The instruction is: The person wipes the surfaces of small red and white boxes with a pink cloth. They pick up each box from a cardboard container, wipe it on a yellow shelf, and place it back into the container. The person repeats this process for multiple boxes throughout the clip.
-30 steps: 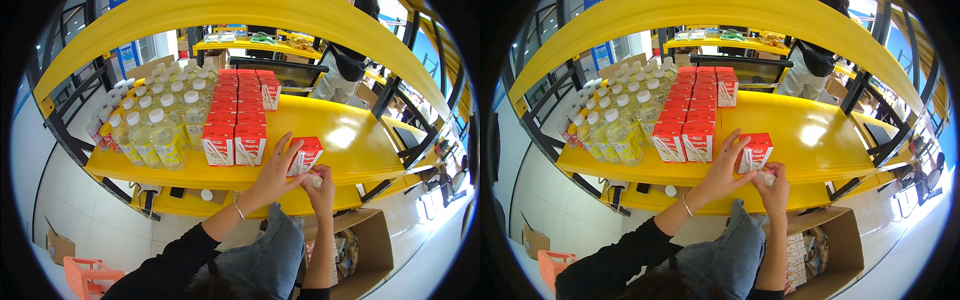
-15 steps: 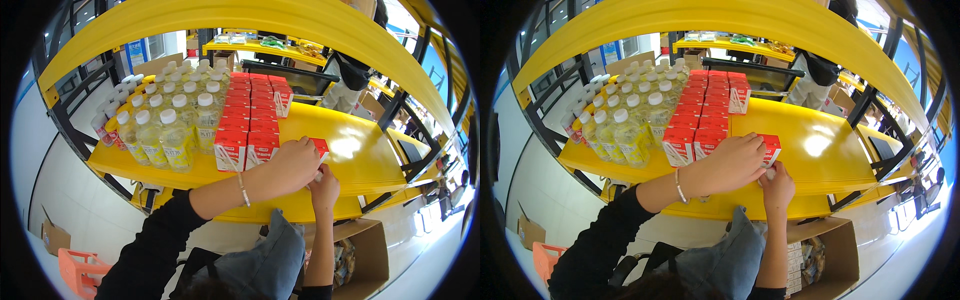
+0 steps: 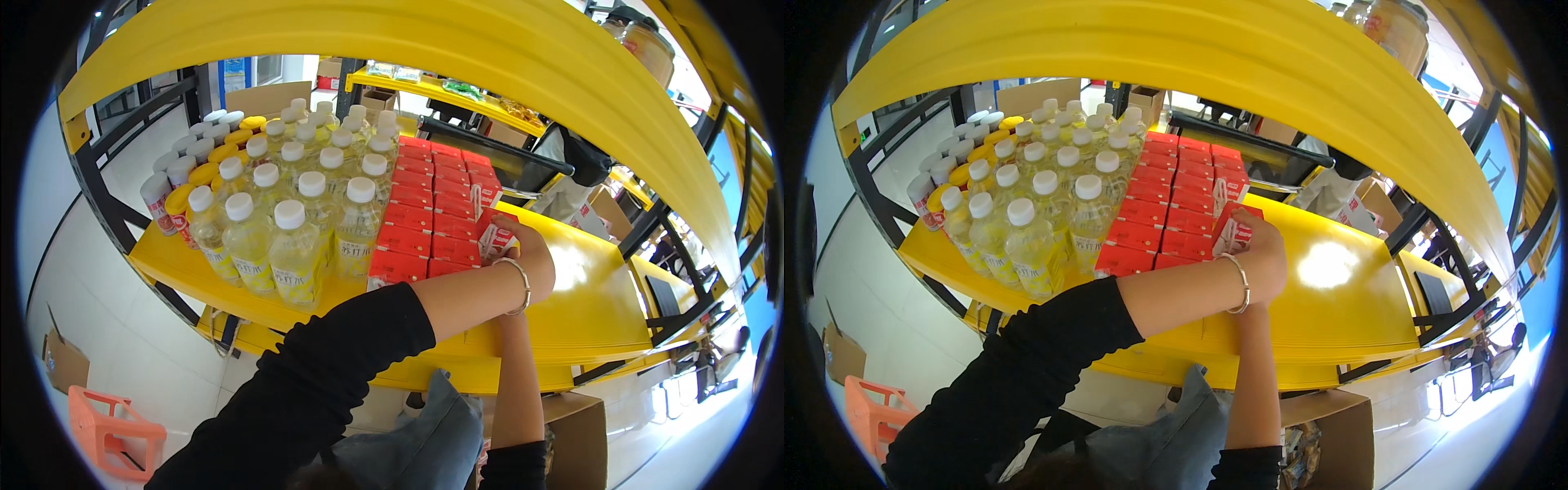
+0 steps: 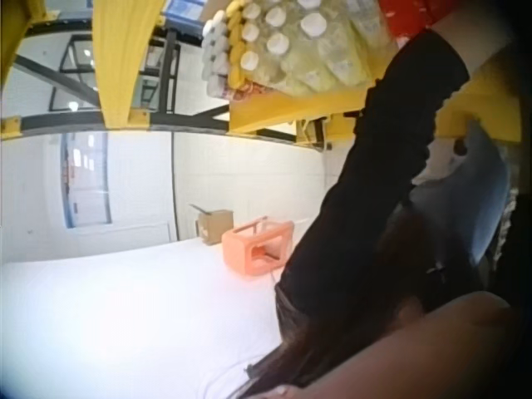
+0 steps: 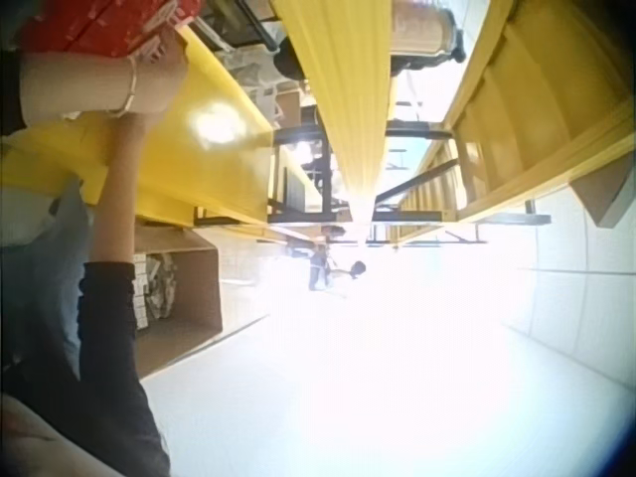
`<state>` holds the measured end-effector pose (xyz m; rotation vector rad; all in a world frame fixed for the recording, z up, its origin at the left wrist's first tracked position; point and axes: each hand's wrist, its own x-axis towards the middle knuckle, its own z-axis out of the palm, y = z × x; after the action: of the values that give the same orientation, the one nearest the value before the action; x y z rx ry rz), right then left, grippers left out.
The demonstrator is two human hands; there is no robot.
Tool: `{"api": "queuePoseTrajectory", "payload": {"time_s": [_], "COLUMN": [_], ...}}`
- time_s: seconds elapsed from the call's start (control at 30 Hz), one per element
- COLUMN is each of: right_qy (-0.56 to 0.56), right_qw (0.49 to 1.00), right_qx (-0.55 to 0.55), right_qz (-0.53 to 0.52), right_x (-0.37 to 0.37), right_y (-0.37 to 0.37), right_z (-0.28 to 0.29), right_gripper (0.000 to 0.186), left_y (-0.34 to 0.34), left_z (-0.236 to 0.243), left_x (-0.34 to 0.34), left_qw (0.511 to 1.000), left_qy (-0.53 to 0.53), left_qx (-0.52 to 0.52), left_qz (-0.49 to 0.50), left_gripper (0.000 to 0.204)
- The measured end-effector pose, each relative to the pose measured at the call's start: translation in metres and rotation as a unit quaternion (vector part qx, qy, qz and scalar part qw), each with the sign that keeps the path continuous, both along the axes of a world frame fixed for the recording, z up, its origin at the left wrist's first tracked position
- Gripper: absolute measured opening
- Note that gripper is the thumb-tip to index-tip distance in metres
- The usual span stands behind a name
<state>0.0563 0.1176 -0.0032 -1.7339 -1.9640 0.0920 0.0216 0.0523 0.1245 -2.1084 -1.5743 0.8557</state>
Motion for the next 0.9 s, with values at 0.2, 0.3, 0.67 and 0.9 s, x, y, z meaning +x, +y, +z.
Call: {"api": "queuePoseTrajectory", "payload": {"time_s": [0.2,0.3,0.67,0.9], "right_qy": [-0.002,0.007,0.024,0.036], "right_qw": [0.999,1.000,0.999,0.999], "right_qx": [-0.012,0.007,0.009,-0.003], "right_qz": [-0.051,-0.021,-0.043,-0.031], "right_x": [0.005,-0.033,-0.038,-0.031], "right_y": [0.043,0.052,0.064,0.060], "right_z": [-0.024,-0.015,-0.027,-0.034], "right_gripper": [0.025,0.025,0.024,0.023], "left_y": [0.020,0.021,0.035,0.030], "left_z": [-0.009,-0.003,-0.010,-0.022], "left_x": [-0.010,-0.033,-0.033,-0.024], "left_qw": [0.992,0.992,0.992,0.974], "left_qy": [-0.080,-0.029,-0.010,-0.023], "left_qx": [0.090,0.117,0.107,0.200], "left_qz": [-0.046,0.027,0.063,0.102], "left_gripper": [0.045,0.045,0.048,0.052]}}
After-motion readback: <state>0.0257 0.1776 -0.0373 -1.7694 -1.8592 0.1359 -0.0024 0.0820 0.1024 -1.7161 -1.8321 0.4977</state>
